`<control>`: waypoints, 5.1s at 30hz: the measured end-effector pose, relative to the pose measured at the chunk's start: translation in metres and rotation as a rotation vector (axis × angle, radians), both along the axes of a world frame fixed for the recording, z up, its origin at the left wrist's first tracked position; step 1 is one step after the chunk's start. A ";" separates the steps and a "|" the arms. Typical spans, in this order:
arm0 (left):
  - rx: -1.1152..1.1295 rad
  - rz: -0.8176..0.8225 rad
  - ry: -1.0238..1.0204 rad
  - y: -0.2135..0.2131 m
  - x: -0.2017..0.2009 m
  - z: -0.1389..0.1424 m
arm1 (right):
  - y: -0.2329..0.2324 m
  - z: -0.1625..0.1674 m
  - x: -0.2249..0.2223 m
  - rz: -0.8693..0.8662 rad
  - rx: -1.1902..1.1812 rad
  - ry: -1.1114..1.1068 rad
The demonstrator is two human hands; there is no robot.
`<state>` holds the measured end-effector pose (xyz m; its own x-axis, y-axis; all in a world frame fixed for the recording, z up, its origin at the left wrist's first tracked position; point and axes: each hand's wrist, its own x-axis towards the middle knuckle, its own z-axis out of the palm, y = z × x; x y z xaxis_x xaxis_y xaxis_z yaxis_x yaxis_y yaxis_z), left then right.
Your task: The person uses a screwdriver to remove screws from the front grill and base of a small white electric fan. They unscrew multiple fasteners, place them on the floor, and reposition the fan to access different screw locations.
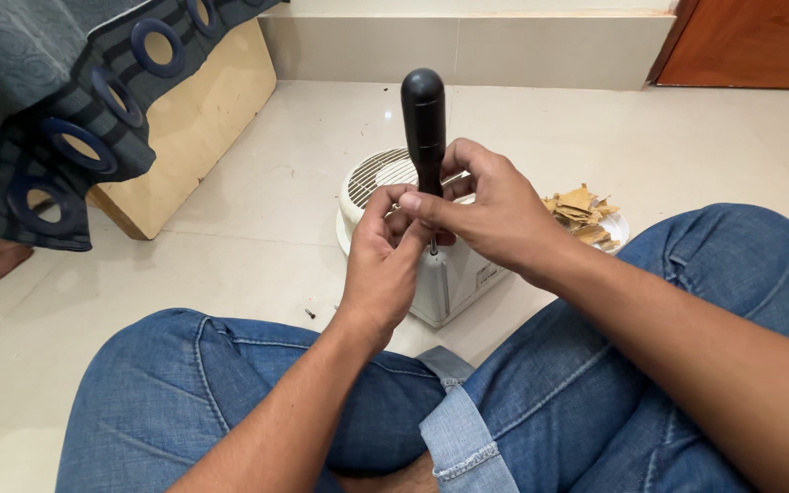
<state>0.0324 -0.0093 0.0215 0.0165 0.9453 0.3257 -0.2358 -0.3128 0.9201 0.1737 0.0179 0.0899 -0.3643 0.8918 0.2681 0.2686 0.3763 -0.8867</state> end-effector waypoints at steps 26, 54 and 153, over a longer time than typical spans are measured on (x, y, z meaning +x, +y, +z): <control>0.163 0.039 0.049 0.006 0.001 -0.008 | -0.001 0.006 0.003 0.055 -0.054 0.015; 0.132 0.114 0.124 0.001 0.003 -0.004 | -0.001 0.007 0.001 0.011 -0.040 -0.022; 0.099 -0.032 0.040 0.009 0.001 -0.005 | -0.001 0.005 0.002 -0.046 0.042 0.023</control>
<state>0.0337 -0.0002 0.0161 0.0611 0.9073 0.4161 -0.2109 -0.3957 0.8938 0.1759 0.0172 0.0945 -0.3169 0.8951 0.3136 0.2658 0.4012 -0.8766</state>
